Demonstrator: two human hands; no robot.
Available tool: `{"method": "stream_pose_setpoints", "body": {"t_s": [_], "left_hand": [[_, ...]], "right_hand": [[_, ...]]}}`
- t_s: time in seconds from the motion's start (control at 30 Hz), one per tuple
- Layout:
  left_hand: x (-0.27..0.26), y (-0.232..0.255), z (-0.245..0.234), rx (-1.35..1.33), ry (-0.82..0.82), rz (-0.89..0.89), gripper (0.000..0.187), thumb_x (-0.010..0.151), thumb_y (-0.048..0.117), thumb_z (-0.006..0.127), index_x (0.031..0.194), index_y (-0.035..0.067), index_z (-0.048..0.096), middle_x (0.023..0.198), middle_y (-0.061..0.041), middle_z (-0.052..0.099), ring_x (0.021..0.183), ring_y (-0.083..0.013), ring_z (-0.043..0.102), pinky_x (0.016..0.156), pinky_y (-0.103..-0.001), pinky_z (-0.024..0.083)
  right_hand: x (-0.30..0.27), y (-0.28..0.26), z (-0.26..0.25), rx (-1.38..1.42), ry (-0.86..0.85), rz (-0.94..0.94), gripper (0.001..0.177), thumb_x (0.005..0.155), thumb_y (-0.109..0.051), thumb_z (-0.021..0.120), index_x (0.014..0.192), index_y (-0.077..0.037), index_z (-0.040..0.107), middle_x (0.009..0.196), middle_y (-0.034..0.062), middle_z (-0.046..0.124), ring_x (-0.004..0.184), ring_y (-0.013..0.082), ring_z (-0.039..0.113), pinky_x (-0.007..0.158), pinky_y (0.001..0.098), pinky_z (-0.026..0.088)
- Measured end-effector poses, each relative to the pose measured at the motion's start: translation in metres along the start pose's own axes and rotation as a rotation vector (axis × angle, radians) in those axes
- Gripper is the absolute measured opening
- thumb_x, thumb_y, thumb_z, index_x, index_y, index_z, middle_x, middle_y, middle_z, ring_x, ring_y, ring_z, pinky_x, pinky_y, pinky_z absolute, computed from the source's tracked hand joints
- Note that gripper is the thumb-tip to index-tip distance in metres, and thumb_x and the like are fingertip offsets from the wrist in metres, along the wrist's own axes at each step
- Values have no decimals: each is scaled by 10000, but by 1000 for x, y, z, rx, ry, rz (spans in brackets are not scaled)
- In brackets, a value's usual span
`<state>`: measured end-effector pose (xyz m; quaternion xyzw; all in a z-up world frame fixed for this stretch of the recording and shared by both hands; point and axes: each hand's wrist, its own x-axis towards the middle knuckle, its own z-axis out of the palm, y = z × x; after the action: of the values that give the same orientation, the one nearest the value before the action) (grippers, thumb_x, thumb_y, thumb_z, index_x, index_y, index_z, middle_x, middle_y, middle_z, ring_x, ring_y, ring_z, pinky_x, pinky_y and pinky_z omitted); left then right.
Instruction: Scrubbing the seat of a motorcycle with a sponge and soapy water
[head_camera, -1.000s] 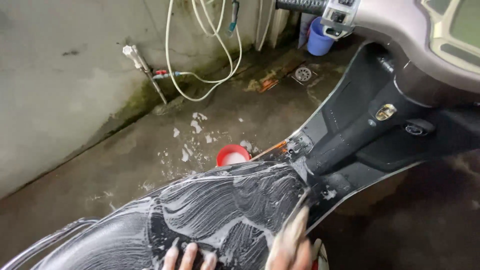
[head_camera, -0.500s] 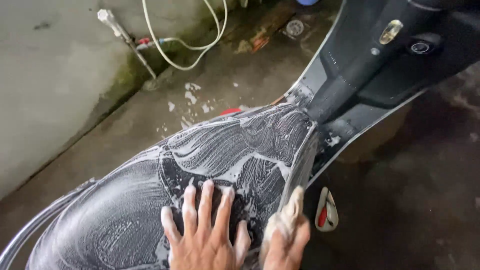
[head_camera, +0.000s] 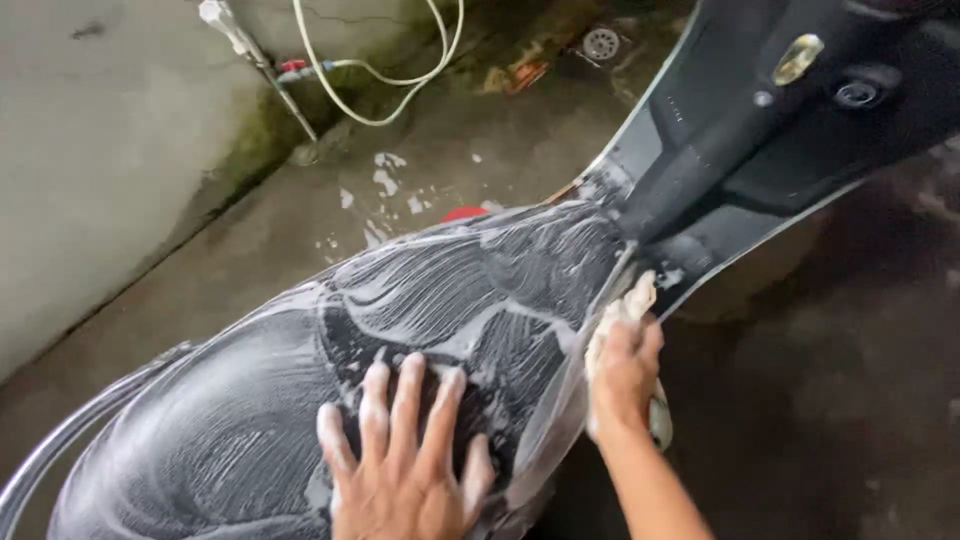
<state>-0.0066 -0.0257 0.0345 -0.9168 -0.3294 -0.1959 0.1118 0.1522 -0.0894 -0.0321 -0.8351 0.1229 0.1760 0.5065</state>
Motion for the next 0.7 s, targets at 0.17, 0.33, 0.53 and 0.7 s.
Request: {"method": "stream_pose_setpoints", "body": {"t_s": [0.17,0.33,0.53,0.7], "left_hand": [[7,3,21,-34,90,-113,566,516,511,533,1042,312,599,1202,3,556,1130,-232,494,929,-558,332],[14,4,17,-41,115,-111,516,572,478,496,1053,320,595,1183,4,566,1147,-237,500,925,-538,322],[7,-9,48,91,219,-43,390,815,518,292,1068,371,550,1182,23,565,1085,-220,525,893,-559,319],[-2,-4,37,38,93,-78,488,734,586,339,1117,359,540,1248,29,521,1162,-217,467,943,-560,289]], "right_hand": [[-33,85,16,-107,202,-590,514,692,-231,549,1172,-54,498,1164,173,511,1083,335,465,939,365,346],[27,-45,11,-36,-88,-104,381,828,-215,365,1189,-93,393,1031,150,539,789,273,563,618,399,484],[6,-17,13,-318,54,-951,567,820,-353,400,1280,-21,391,1267,203,445,1147,382,408,988,426,283],[73,-49,30,-326,28,-598,451,732,-272,479,1173,-176,494,1057,186,490,900,380,507,751,456,399]]}}
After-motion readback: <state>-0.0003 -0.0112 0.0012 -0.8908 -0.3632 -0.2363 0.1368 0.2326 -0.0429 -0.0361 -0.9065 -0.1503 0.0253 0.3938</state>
